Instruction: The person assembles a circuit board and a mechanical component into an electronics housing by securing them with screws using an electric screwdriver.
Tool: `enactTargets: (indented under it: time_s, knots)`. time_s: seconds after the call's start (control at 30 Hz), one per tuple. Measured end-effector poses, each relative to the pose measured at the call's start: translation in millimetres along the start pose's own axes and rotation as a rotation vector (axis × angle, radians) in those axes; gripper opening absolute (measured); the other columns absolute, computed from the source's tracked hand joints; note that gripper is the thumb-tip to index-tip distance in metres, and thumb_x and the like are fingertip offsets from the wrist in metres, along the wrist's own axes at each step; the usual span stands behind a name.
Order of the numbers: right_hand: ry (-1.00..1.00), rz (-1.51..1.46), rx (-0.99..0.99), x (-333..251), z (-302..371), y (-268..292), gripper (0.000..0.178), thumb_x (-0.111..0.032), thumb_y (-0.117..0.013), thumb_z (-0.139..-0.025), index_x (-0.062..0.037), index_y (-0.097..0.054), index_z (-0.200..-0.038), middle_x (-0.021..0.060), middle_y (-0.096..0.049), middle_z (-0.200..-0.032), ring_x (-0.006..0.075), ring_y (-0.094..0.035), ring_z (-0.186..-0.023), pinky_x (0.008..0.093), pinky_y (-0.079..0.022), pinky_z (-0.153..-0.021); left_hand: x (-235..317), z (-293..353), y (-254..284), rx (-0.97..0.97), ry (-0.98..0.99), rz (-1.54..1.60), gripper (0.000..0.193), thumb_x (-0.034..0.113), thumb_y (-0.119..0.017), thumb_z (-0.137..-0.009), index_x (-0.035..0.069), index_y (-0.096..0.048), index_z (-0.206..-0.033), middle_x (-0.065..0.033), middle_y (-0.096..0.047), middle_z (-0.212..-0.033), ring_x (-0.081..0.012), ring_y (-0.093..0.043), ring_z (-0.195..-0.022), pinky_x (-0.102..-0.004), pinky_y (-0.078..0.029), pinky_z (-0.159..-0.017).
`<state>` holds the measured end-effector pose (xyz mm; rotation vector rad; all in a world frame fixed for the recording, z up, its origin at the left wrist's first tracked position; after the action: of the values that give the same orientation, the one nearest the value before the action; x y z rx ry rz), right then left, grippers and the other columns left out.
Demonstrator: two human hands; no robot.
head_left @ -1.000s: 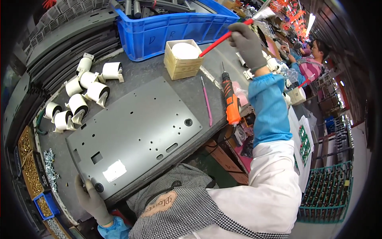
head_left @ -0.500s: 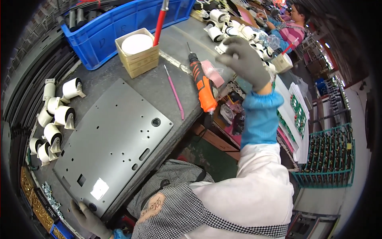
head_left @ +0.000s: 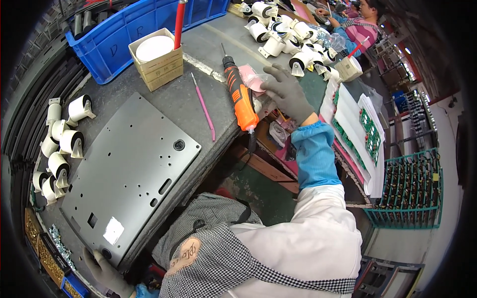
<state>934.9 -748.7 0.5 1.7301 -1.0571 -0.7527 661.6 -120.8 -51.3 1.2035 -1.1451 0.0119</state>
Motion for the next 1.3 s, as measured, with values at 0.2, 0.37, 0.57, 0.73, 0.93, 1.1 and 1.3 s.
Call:
enactTargets:
  time_s: [0.2, 0.37, 0.57, 0.73, 0.93, 1.1, 1.3]
  knots:
    - [-0.14, -0.388, 0.156, -10.4, -6.3, 47.0, 0.021, -0.007, -0.063, -0.09, -0.001, -0.069, -0.11, 0.0128, -0.062, -0.127, 0.0239, -0.058, -0.119, 0.0335, -0.046, -0.099, 13.9, 4.8, 9.4, 0.043, -0.004, -0.063, 0.047, 0.025, -0.054, -0.104, -0.002, -0.05, -0.142, -0.0175, -0.056, -0.142, -0.0262, -0.055, -0.128, -0.0344, -0.043, -0.108]
    - [-0.289, -0.646, 0.152, -55.3, -22.3, 98.5, 0.025, -0.01, -0.062, -0.092, 0.0035, -0.068, -0.113, 0.0087, -0.067, -0.113, 0.0164, -0.063, -0.103, 0.03, -0.049, -0.091, 10.3, 2.6, 27.9, 0.103, -0.055, -0.056, 0.048, 0.026, -0.054, -0.104, -0.003, -0.05, -0.143, -0.0179, -0.055, -0.143, -0.0263, -0.054, -0.128, -0.0351, -0.042, -0.108]
    - [-0.36, -1.068, -0.08, -181.0, -55.4, 89.7, 0.028, -0.013, -0.063, -0.093, 0.0046, -0.068, -0.114, 0.0055, -0.069, -0.099, 0.0116, -0.062, -0.093, 0.0269, -0.049, -0.083, 40.1, 19.2, 32.7, 0.151, -0.089, 0.214, 0.043, 0.015, -0.056, -0.102, -0.005, -0.052, -0.14, -0.0177, -0.058, -0.138, -0.0254, -0.057, -0.124, -0.0349, -0.043, -0.106]
    - [-0.099, -1.218, -0.253, -297.9, -62.6, 55.0, 0.024, -0.001, -0.062, -0.09, 0.0047, -0.069, -0.113, 0.0071, -0.07, -0.098, 0.0122, -0.064, -0.091, 0.0271, -0.05, -0.081, 54.2, 6.6, 24.6, 0.084, -0.223, 0.301, 0.041, 0.011, -0.06, -0.097, -0.004, -0.057, -0.135, -0.0144, -0.063, -0.129, -0.0236, -0.06, -0.118, -0.035, -0.045, -0.103]
    - [0.106, -1.399, -0.432, -418.2, -65.0, 5.3, 0.02, -0.004, -0.062, -0.093, 0.0039, -0.07, -0.109, 0.0081, -0.071, -0.093, 0.0125, -0.066, -0.082, 0.0262, -0.052, -0.075, 37.2, 11.6, 37.4, 0.086, -0.377, 0.252, 0.057, 0.04, -0.068, -0.094, -0.005, -0.06, -0.128, -0.0219, -0.062, -0.129, -0.0325, -0.06, -0.119, -0.0405, -0.047, -0.101]
    - [-0.232, -1.603, -0.594, -466.5, -51.0, -18.9, 0.022, -0.01, -0.061, -0.095, 0.0037, -0.068, -0.111, 0.007, -0.069, -0.086, 0.0099, -0.065, -0.076, 0.0243, -0.053, -0.07, 47.1, 17.7, 39.8, -0.119, -0.606, 0.31, 0.064, 0.059, -0.064, -0.092, -0.001, -0.067, -0.114, -0.0247, -0.055, -0.138, -0.0446, -0.05, -0.131, -0.0503, -0.041, -0.107]
    - [-0.185, -1.257, -0.451, -466.1, -40.0, -34.8, 0.02, -0.013, -0.065, -0.093, 0.0002, -0.068, -0.108, 0.0064, -0.067, -0.077, 0.0102, -0.065, -0.071, 0.0265, -0.051, -0.064, 46.5, -9.4, 18.7, -0.012, -0.455, 0.253, 0.019, 0.02, -0.073, -0.082, 0.002, -0.067, -0.085, -0.0204, -0.062, -0.129, -0.0475, -0.049, -0.13, -0.0584, -0.037, -0.109]
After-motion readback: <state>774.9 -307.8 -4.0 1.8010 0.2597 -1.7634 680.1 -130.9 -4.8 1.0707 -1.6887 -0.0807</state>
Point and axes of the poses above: each hand's wrist, its own z-axis away from the middle knuckle, its own y-axis out of the back of the hand, x = y × z, the point moved 4 cm from there along -z, towards the middle knuckle
